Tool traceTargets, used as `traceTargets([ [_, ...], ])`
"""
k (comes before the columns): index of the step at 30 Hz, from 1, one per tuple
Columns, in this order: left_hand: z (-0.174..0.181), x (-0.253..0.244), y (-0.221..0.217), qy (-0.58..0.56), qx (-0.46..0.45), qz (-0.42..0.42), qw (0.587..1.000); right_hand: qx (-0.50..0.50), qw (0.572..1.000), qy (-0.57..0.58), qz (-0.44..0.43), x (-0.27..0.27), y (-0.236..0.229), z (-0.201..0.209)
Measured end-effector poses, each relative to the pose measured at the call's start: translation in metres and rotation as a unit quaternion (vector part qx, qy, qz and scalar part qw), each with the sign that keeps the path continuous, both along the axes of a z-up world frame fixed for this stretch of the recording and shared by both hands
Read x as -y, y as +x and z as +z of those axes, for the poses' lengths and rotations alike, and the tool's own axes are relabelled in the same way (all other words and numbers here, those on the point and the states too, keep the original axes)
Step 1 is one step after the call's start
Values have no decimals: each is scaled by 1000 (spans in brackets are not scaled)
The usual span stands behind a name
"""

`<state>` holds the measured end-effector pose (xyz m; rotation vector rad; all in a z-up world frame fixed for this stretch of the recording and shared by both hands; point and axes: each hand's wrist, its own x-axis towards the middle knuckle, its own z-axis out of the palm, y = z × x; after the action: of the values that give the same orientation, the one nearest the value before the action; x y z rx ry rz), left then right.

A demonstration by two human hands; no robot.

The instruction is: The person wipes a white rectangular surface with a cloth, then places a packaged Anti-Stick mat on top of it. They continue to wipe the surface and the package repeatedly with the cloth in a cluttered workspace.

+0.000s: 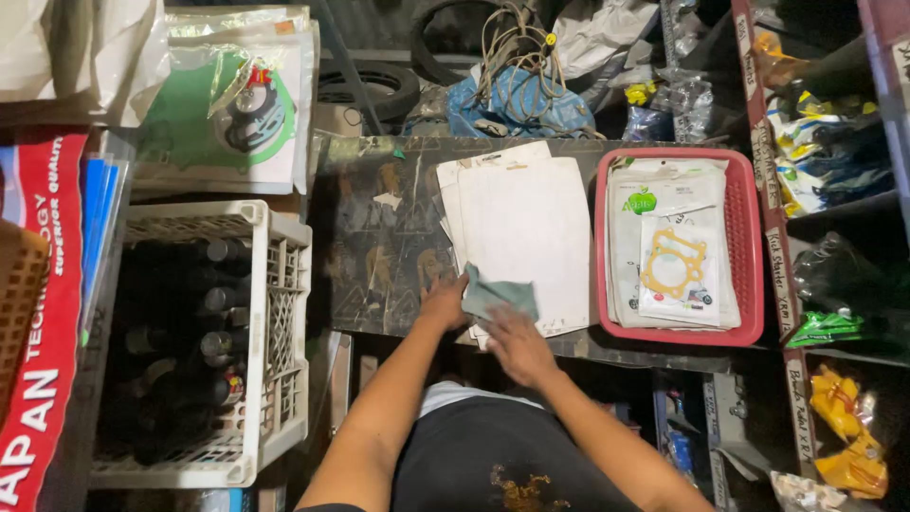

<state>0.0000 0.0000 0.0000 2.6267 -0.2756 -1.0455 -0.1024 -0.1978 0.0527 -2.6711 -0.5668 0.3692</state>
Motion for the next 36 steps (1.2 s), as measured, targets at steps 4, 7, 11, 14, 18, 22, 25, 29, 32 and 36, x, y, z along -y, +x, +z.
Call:
traceTargets([
  [4, 32, 5, -5, -13, -2, 28, 1000, 58, 988, -21, -144, 45, 1, -6],
  [7, 49, 7, -9, -57, -33, 73, 995, -15, 933, 54, -357, 50, -5, -5],
  [11, 44, 11, -9, -69, -45, 109, 991, 47, 979, -11, -198, 19, -6, 10],
  [14, 47, 11, -8, -81, -42, 137, 986, 28, 985, -18, -169, 26, 6, 13],
  [18, 43, 24, -15, -127, -3, 231, 965, -35, 906, 117, -405, 71, 26, -29],
  [22, -1, 32, -11, -184, 46, 302, 934, 14, 919, 69, -389, 68, 29, -56],
  [25, -17, 29, -2, -215, 33, 370, 903, 116, 893, 112, -421, 60, 36, -58],
  [29, -39, 15, 0, -278, -54, 465, 839, 133, 862, 103, -479, 50, 37, -56],
  [32, -46, 9, 1, -291, -74, 481, 824, 115, 871, 79, -471, 41, 36, -40],
  [36, -7, 2, 3, -371, -55, 522, 766, 103, 884, 78, -449, 30, 36, -36],
])
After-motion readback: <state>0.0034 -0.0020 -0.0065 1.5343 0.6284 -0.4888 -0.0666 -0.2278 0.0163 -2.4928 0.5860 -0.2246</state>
